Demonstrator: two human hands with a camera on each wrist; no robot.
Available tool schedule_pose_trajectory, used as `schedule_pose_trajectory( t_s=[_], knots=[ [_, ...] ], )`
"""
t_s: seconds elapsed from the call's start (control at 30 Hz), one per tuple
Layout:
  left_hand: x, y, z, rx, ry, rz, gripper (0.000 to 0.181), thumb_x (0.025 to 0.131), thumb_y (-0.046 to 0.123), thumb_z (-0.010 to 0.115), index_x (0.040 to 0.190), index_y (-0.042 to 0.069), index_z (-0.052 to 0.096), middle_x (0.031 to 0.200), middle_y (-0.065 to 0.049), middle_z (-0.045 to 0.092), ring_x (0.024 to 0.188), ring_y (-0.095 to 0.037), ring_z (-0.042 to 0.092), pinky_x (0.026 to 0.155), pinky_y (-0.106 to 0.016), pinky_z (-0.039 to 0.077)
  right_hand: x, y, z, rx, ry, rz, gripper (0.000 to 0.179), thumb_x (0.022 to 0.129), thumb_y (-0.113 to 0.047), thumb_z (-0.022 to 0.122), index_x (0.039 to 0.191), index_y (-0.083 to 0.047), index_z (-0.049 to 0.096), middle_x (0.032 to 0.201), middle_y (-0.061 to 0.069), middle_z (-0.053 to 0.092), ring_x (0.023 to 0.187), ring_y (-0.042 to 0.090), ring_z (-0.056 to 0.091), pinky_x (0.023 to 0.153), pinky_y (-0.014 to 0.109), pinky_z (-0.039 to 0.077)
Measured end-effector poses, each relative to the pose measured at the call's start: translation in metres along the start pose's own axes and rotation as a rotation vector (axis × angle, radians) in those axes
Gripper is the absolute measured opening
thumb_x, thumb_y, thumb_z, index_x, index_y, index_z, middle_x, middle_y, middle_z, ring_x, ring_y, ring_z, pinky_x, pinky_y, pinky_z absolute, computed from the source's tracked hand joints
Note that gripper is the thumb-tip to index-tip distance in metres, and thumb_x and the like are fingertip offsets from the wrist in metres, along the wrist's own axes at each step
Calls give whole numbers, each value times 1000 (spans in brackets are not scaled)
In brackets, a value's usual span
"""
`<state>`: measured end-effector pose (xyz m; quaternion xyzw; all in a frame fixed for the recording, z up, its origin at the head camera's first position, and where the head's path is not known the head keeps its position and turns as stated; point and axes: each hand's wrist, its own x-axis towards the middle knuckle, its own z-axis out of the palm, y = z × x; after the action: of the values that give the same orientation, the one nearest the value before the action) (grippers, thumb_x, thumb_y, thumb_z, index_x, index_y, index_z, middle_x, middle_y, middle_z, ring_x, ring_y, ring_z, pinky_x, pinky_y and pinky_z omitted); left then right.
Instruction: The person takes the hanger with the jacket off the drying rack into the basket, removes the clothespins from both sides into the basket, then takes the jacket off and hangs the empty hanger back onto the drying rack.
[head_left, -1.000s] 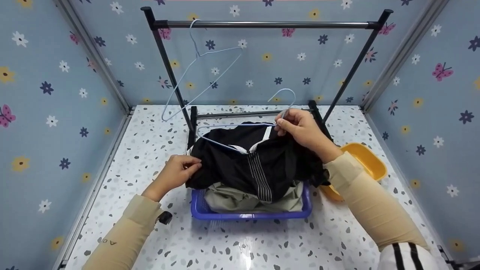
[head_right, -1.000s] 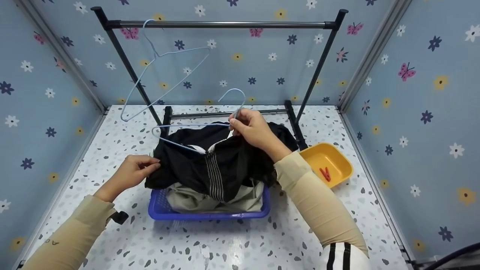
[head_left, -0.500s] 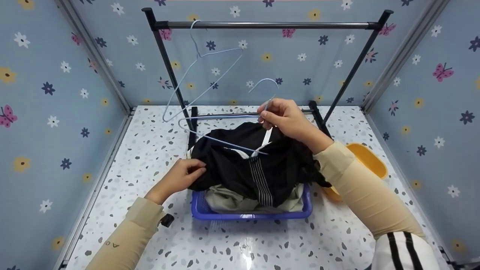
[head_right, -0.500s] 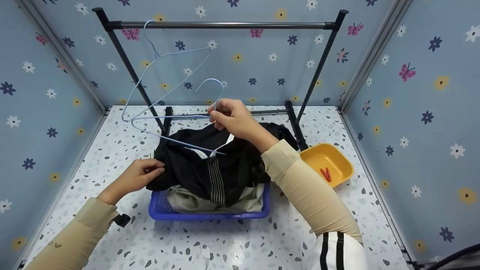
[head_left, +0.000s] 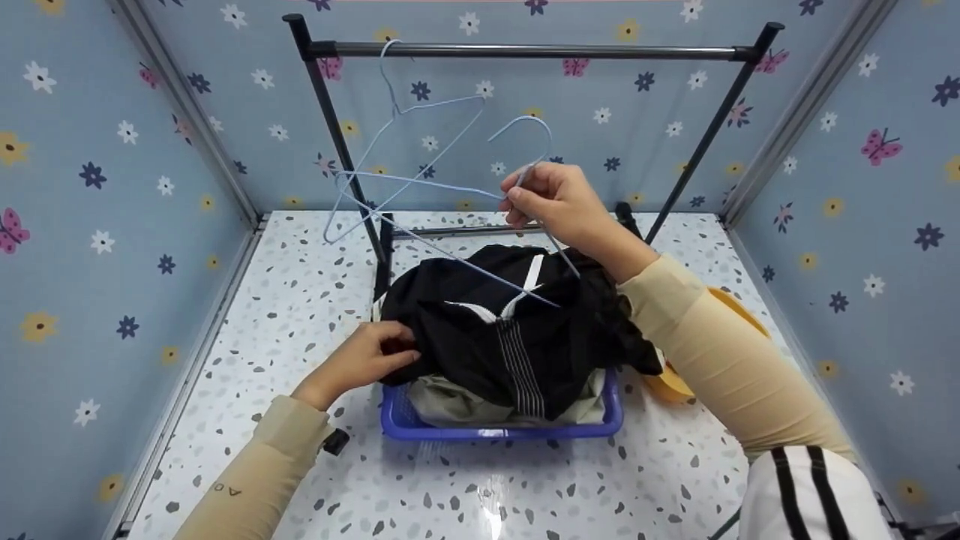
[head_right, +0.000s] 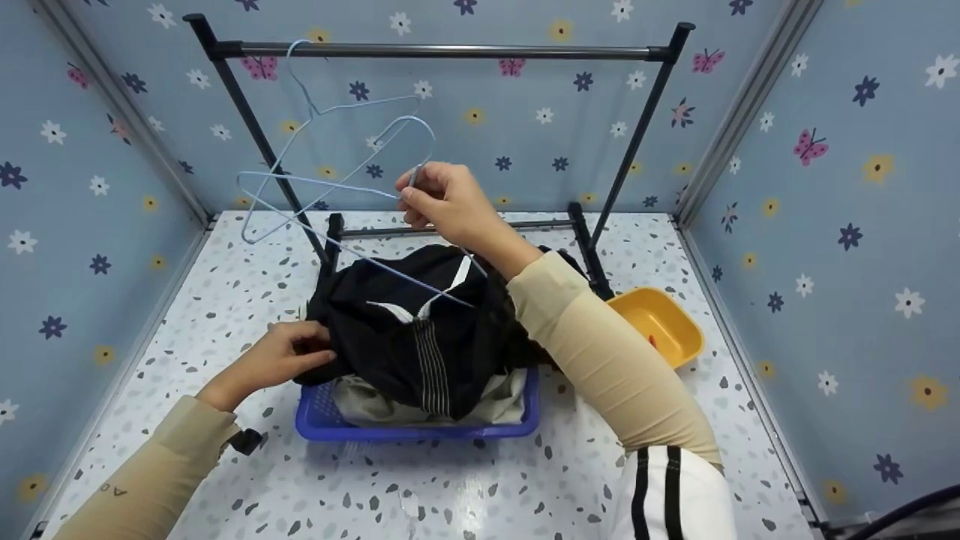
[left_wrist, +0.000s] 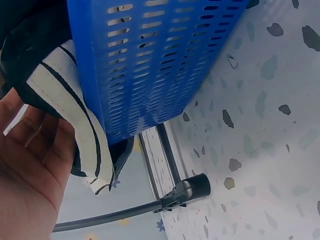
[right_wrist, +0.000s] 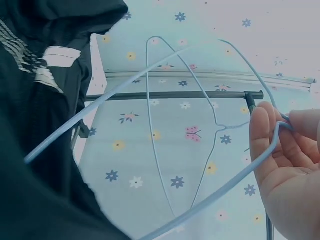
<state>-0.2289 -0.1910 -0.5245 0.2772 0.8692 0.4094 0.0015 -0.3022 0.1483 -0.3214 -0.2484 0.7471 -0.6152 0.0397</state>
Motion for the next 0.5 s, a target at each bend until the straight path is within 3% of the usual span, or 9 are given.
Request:
schedule_pose_trajectory(
  t_s=[0.23,0.5],
  knots=[
    [0,-5,4,42,15,38,4,97,3,82,100,3,79,102,-13,82,96,-26,75,90,-42,62,14,-7,0,57,88,-36,14,112,2,62,118,9,72,90,-2,81,79,9,77,79,26,68],
    [0,-5,4,39,3,25,4,98,4,82,99,2,79,102,-13,82,96,-28,76,90,-45,63,29,-13,-13,109,225,-83,12,111,-1,65,114,2,76,90,-1,84,79,10,81,80,26,69]
  ],
)
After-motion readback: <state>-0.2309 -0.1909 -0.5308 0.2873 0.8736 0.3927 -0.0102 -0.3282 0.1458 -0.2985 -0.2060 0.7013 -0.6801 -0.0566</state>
